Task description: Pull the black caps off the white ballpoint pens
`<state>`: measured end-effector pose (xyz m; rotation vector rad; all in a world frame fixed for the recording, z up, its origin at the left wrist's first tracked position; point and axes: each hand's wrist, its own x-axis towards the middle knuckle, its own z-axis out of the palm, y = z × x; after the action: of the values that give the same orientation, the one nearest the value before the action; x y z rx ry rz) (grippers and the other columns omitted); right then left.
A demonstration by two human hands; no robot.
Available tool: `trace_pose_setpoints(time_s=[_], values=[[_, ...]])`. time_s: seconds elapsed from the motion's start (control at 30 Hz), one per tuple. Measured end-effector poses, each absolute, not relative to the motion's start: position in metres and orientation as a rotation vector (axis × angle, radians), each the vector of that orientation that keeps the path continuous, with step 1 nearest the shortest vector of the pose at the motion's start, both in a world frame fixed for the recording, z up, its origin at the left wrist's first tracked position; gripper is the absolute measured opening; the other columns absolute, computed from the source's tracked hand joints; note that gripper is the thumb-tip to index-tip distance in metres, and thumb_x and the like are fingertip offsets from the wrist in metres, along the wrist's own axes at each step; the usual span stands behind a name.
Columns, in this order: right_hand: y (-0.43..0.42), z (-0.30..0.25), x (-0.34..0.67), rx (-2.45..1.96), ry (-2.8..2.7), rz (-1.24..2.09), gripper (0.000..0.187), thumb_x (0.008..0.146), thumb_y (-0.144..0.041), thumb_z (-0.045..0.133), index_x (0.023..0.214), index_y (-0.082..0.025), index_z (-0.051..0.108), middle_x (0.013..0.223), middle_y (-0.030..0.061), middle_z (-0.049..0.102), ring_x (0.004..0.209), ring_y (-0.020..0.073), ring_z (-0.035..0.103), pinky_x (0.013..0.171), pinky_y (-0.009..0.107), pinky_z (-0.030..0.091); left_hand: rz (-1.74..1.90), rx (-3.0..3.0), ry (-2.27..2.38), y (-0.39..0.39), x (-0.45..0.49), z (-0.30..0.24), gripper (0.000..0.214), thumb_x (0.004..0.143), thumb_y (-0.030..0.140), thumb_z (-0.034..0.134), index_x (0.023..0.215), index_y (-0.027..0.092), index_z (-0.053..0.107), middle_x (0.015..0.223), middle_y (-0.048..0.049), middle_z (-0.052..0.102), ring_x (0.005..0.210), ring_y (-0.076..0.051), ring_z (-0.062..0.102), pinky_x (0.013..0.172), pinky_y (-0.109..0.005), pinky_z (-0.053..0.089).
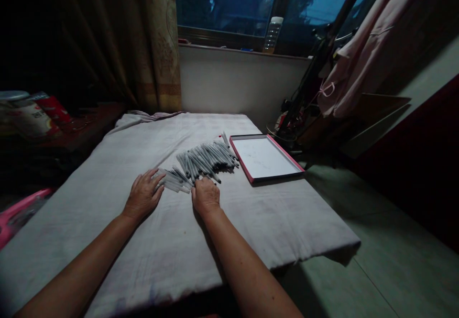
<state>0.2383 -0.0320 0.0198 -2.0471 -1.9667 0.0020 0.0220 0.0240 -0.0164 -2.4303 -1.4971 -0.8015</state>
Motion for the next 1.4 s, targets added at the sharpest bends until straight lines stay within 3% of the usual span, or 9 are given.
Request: trace_pose_setpoints(time_s=[0.47, 0.63, 0.73, 0.83, 0.93, 1.03, 1.17, 1.4], values=[[-0.034, 0.028, 0.239, -2.107, -1.972, 0.084, 0.020, 0.099, -0.021, 0.052, 0.104, -0.017, 0.071, 0.112, 0.0141, 0.069, 0.102, 0.0232, 0.064, 0.079, 0.030, 0.048, -0.868, -2.450, -1.333, -0.006, 0.039, -0.021, 0.035, 0.095, 0.026, 0.045, 0.125, 0.020, 0.063, 0.137, -0.0134, 0.062, 0.130, -0.029, 0.055, 0.115, -0.052, 0.037], [-0.041, 0.028, 0.247, -2.056, -1.806, 0.114, 0.023, 0.101, -0.021, 0.047, 0.113, -0.017, 0.066, 0.108, 0.0127, 0.072, 0.098, 0.0225, 0.067, 0.080, 0.029, 0.047, -0.952, -2.396, -1.297, -0.011, 0.039, -0.017, 0.047, 0.096, 0.025, 0.047, 0.142, 0.019, 0.048, 0.146, -0.0159, 0.054, 0.138, -0.029, 0.048, 0.117, -0.050, 0.035], [-0.052, 0.020, 0.253, -1.816, -1.616, 0.230, 0.021, 0.097, -0.020, 0.049, 0.106, -0.018, 0.068, 0.104, 0.0102, 0.074, 0.095, 0.0218, 0.068, 0.082, 0.029, 0.048, -1.064, -2.312, -1.245, -0.016, 0.040, -0.012, 0.056, 0.095, 0.027, 0.052, 0.149, 0.019, 0.037, 0.153, -0.0185, 0.043, 0.146, -0.032, 0.037, 0.117, -0.052, 0.034], [-0.060, 0.006, 0.254, -1.551, -1.452, 0.505, 0.017, 0.092, -0.025, 0.052, 0.093, -0.020, 0.069, 0.087, 0.0049, 0.075, 0.080, 0.0193, 0.069, 0.075, 0.028, 0.049, -1.085, -2.279, -1.211, -0.020, 0.040, -0.008, 0.054, 0.096, 0.030, 0.052, 0.147, 0.020, 0.038, 0.154, -0.0195, 0.041, 0.146, -0.033, 0.037, 0.117, -0.054, 0.033], [-0.060, -0.005, 0.253, -1.376, -1.269, 0.760, 0.021, 0.088, -0.035, 0.055, 0.080, -0.020, 0.067, 0.070, 0.0014, 0.071, 0.065, 0.0169, 0.064, 0.064, 0.027, 0.047, -1.049, -2.303, -1.274, -0.021, 0.037, -0.008, 0.042, 0.098, 0.034, 0.049, 0.138, 0.020, 0.046, 0.139, -0.0180, 0.056, 0.132, -0.032, 0.051, 0.113, -0.054, 0.036], [-0.057, -0.007, 0.254, -1.268, -1.131, 0.924, 0.031, 0.081, -0.048, 0.062, 0.069, -0.020, 0.065, 0.062, 0.0005, 0.067, 0.054, 0.0137, 0.056, 0.055, 0.025, 0.044, -0.999, -2.380, -1.321, -0.023, 0.033, -0.009, 0.028, 0.099, 0.037, 0.047, 0.121, 0.021, 0.056, 0.113, -0.0122, 0.069, 0.107, -0.027, 0.064, 0.098, -0.044, 0.048], [-0.057, -0.003, 0.258, -1.213, -1.042, 1.017, 0.040, 0.073, -0.058, 0.068, 0.063, -0.019, 0.063, 0.057, 0.0000, 0.063, 0.047, 0.0106, 0.050, 0.049, 0.024, 0.041, -0.961, -2.463, -1.301, -0.032, 0.030, -0.009, 0.026, 0.101, 0.042, 0.042, 0.104, 0.021, 0.058, 0.090, -0.0063, 0.070, 0.082, -0.021, 0.067, 0.077, -0.033, 0.052], [-0.057, -0.004, 0.262, -1.167, -0.987, 1.070, 0.036, 0.067, -0.053, 0.075, 0.068, -0.018, 0.068, 0.062, 0.0022, 0.069, 0.052, 0.0119, 0.055, 0.052, 0.025, 0.047, -0.912, -2.569, -1.292, -0.042, 0.029, -0.004, 0.035, 0.103, 0.047, 0.035, 0.094, 0.023, 0.059, 0.079, -0.0022, 0.068, 0.072, -0.018, 0.065, 0.068, -0.028, 0.048]])
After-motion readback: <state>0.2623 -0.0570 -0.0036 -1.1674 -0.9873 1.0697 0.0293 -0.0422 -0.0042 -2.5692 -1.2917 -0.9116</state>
